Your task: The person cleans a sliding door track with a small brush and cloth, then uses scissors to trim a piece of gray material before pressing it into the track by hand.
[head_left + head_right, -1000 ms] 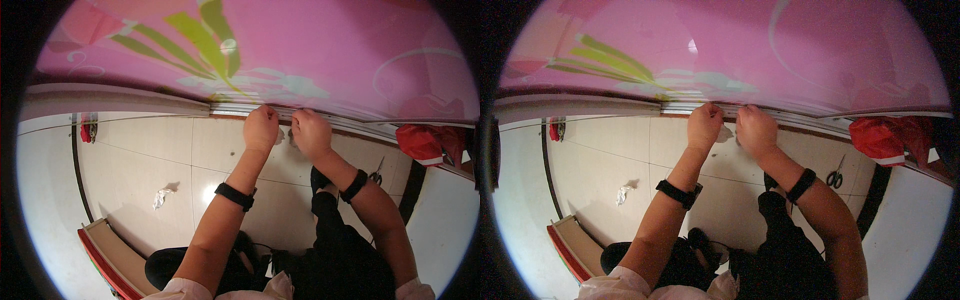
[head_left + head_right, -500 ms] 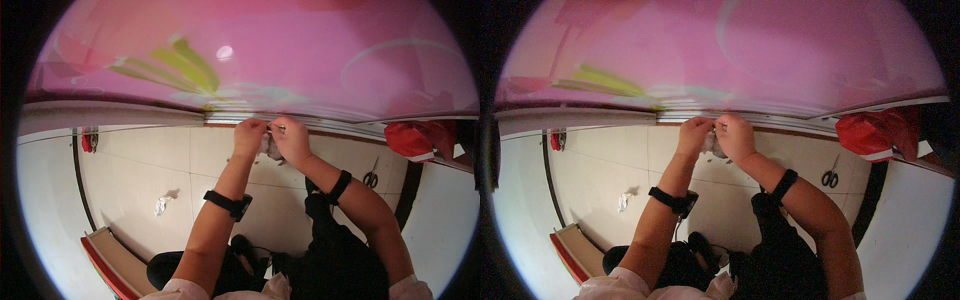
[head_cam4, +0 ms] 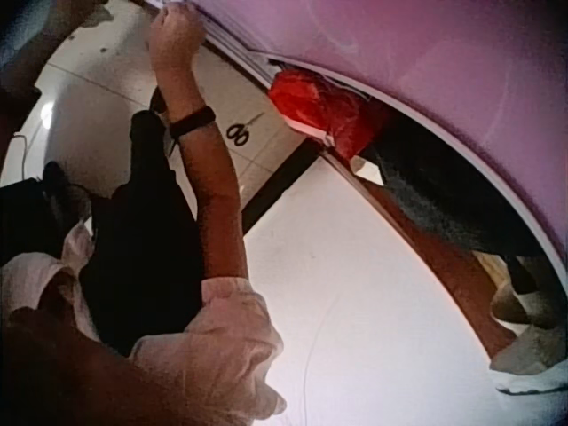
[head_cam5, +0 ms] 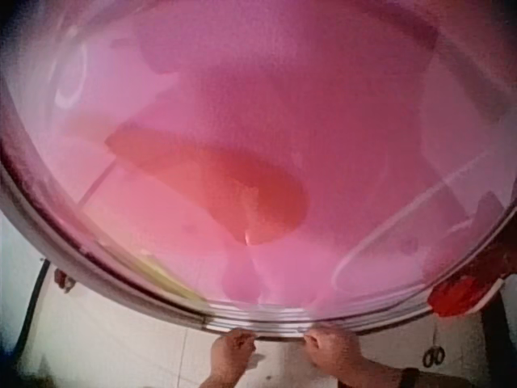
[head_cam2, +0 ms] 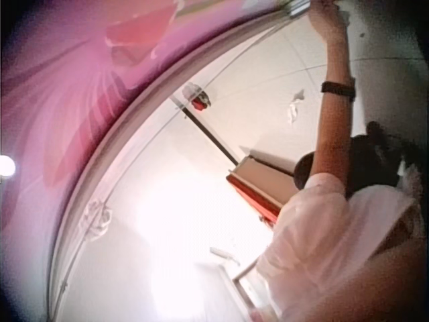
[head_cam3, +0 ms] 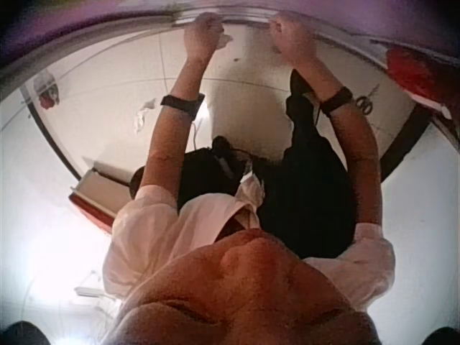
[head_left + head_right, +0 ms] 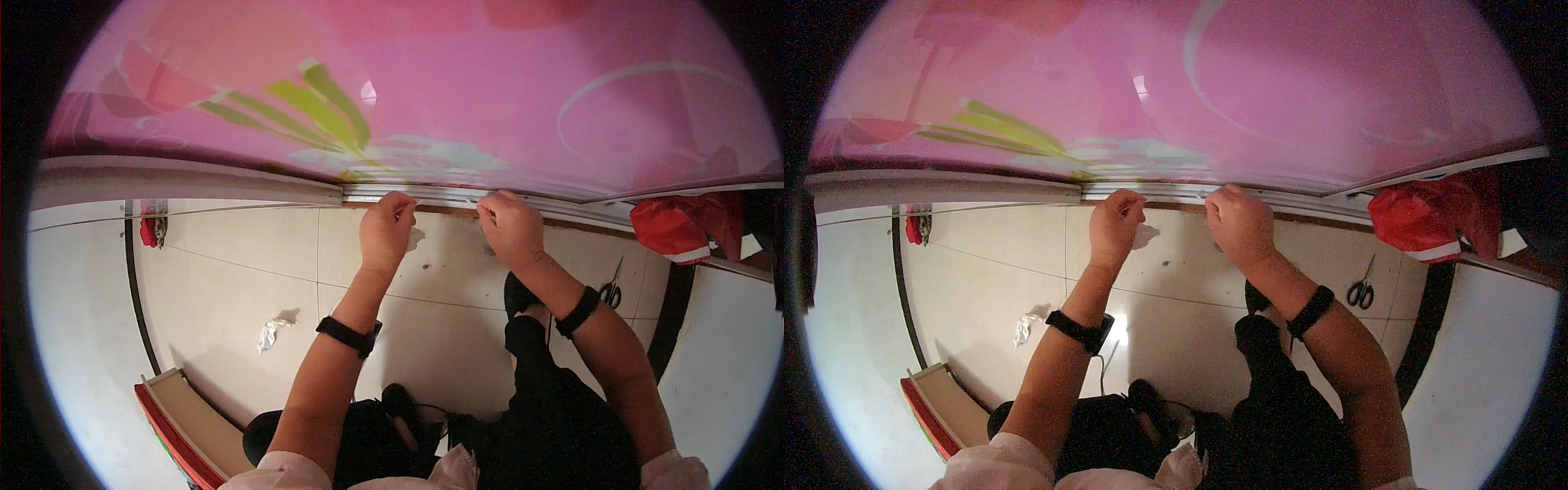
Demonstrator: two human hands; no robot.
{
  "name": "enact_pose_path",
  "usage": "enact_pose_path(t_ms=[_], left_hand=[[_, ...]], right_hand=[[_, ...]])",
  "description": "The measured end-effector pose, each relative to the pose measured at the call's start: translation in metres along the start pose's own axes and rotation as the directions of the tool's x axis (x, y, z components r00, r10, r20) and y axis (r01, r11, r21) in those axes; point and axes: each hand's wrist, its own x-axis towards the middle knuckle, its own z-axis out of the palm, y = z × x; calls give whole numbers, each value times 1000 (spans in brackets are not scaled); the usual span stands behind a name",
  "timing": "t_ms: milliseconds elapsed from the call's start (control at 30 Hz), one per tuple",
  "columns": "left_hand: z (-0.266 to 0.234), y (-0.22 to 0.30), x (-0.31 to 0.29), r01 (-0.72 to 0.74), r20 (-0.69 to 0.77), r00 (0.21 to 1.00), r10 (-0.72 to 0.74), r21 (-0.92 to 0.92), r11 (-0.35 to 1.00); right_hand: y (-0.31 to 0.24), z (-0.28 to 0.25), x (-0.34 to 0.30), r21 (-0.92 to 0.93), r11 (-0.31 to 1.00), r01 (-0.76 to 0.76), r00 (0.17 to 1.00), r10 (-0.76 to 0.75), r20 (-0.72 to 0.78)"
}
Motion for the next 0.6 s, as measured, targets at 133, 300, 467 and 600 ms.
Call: enact_pose_path(t_ms=[133,300,467,600], left_hand=[[10,3,4,-132,-41,988,150,296,946],[18,9,12,-138,-27,987,159,371,918],[13,-2,7,-50,78,996,36,184,982],[-20,-27,-8,36,35,998,-43,176,984]], right_hand=[[7,-6,4,-254,962,101,989,-71,127],[-2,-4,12,-317,921,227,956,-149,251],[-17,20,18,-278,916,289,936,-209,283],[-27,28,25,-380,839,390,904,-270,331]])
